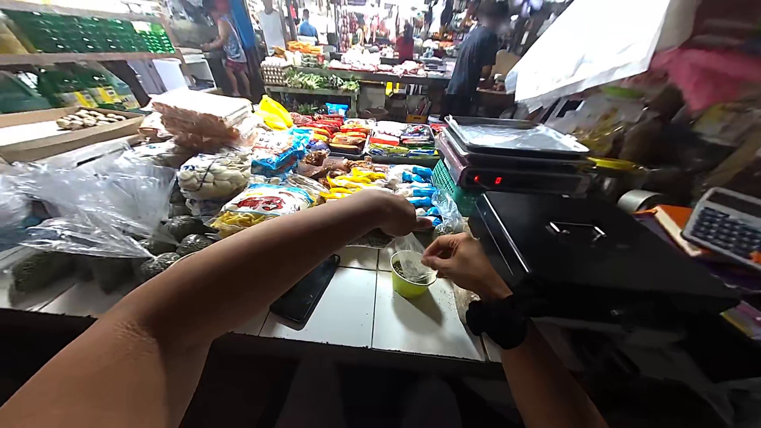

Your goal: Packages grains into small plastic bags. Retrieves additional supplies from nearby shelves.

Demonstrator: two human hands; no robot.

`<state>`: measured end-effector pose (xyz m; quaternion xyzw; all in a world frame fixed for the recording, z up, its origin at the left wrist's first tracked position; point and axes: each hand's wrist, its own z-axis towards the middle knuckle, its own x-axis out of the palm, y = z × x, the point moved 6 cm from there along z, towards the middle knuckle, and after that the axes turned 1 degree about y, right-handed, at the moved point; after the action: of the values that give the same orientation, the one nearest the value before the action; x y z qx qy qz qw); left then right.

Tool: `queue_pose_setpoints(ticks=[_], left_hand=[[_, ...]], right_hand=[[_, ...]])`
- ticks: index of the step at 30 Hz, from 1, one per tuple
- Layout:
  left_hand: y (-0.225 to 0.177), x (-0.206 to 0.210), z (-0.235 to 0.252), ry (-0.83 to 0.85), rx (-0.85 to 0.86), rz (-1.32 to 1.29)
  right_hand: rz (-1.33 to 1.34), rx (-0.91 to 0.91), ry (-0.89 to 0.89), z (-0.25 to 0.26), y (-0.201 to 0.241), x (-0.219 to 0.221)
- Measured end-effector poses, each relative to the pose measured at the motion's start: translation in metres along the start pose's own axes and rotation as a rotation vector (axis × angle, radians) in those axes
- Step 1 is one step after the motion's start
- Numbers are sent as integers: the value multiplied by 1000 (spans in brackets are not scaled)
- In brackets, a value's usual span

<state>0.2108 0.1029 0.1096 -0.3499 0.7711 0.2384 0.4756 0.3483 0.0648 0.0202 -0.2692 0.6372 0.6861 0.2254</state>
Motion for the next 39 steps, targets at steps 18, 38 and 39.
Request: queue_pose_setpoints(ticks=[18,38,39], left_hand=[[-2,5,9,-11,64,78],[-5,0,9,-31,71,52],[-6,0,9,-30,77,57]], right_hand=[[-25,-181,57,10,-6,24],[-80,-101,-41,6,-11,12],[-81,-86,-50,6,-11,12]])
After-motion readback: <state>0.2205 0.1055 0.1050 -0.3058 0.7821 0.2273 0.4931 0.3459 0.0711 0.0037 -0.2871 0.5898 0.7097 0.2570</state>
